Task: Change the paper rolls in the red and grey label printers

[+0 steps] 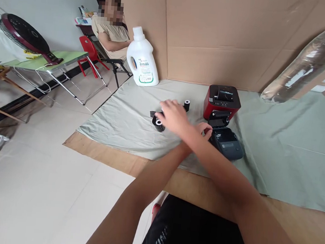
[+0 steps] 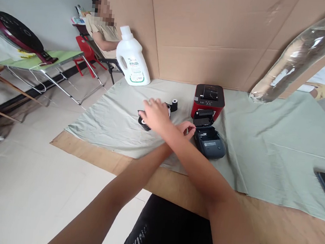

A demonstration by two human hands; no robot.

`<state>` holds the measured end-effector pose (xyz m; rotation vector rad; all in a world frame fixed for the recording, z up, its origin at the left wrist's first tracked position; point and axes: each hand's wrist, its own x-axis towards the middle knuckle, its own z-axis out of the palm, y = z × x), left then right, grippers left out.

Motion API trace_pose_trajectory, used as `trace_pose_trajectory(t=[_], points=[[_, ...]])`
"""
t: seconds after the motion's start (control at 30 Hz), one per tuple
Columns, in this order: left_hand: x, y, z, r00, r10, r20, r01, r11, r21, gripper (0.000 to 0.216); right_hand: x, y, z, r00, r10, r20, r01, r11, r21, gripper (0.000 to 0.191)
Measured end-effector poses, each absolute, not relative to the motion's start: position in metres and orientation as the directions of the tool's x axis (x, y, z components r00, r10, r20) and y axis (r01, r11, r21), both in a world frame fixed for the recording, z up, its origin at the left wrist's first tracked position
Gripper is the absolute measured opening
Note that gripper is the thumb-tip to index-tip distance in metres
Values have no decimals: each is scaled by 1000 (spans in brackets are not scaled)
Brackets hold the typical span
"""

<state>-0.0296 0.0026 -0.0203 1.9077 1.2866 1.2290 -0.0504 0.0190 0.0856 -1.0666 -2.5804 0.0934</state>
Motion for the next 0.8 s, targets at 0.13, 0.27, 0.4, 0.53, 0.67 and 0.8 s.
trace_pose_trajectory(t=[0.13, 0.27, 0.4, 0.53, 0.67, 0.8], points=[[-33, 4, -23, 116, 923, 367, 466, -377, 801, 7, -28, 87, 108, -376, 888, 264, 855, 442, -270, 38], [-33, -1, -15, 110, 902, 416, 477, -416, 774, 18, -23, 142, 105, -290, 957, -20, 934, 279, -222, 38], [-33, -6, -8, 118, 908, 402, 460, -409, 788, 15, -21, 153, 96, -262, 950, -169, 955, 229, -188, 47], [-33, -5, -10, 109, 912, 395, 441, -400, 804, 11, 13, 138, 87, -216, 946, 241, 806, 312, -503, 21], [-33, 0, -15, 73, 911, 406, 412, -398, 820, 11, 87, 107, 84, -31, 888, 459, 330, 443, -834, 26], [-34, 0, -17, 38, 900, 435, 366, -418, 832, 11, 159, 67, 98, -273, 917, 292, 69, 321, -945, 46]])
